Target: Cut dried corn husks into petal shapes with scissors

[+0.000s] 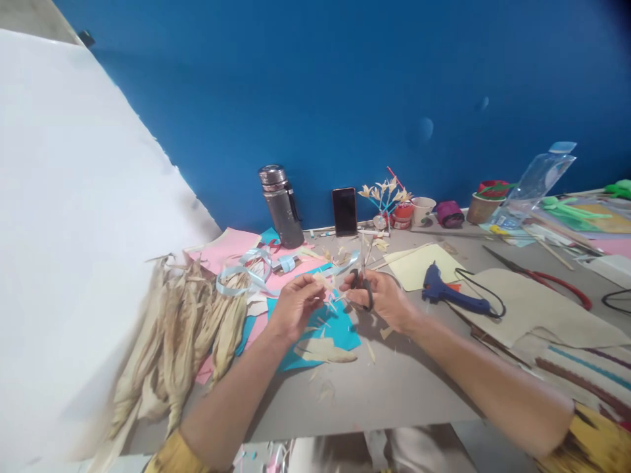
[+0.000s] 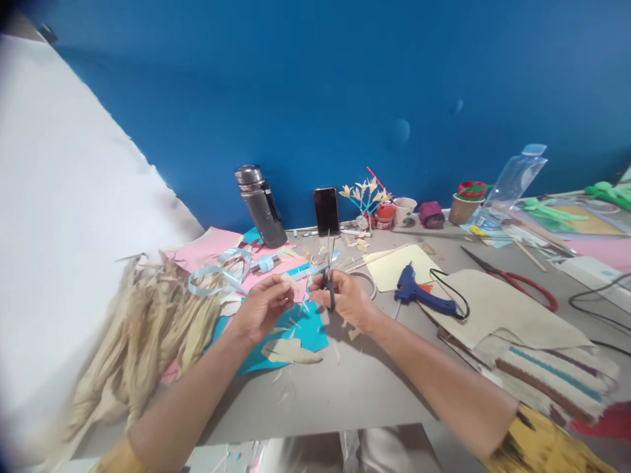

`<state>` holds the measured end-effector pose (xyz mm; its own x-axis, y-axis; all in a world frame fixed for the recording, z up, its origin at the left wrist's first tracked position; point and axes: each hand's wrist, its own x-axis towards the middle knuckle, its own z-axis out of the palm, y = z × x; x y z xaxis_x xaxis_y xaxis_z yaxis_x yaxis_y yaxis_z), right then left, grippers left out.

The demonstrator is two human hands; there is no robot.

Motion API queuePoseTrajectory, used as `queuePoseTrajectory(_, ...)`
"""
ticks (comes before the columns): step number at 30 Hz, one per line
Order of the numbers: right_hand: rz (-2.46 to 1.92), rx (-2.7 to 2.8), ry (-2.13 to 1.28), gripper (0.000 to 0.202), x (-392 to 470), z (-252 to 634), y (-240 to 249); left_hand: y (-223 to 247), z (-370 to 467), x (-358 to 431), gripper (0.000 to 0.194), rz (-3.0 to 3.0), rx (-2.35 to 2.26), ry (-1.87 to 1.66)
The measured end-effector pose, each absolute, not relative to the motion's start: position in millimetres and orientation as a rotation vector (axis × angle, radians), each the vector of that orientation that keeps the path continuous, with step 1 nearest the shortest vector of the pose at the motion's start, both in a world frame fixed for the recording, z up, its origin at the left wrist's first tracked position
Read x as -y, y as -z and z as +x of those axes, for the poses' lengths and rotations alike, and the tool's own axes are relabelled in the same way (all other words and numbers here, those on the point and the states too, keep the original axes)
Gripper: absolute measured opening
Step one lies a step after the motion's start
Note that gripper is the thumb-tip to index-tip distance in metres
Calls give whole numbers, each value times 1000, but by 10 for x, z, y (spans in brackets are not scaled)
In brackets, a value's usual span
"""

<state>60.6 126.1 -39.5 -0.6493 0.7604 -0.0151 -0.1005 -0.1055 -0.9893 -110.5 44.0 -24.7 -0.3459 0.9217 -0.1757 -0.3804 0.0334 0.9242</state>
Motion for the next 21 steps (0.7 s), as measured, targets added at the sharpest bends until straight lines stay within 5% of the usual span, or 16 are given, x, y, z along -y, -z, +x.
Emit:
queuePoseTrajectory(9, -700, 1649, -1758, 32, -1138, 614, 340, 309, -911, -387, 17, 719, -1013, -1288)
queuePoseTrajectory(21, -448, 1843, -1941, 31, -1162, 757, 189, 321, -936, -337, 33, 776, -787, -1149)
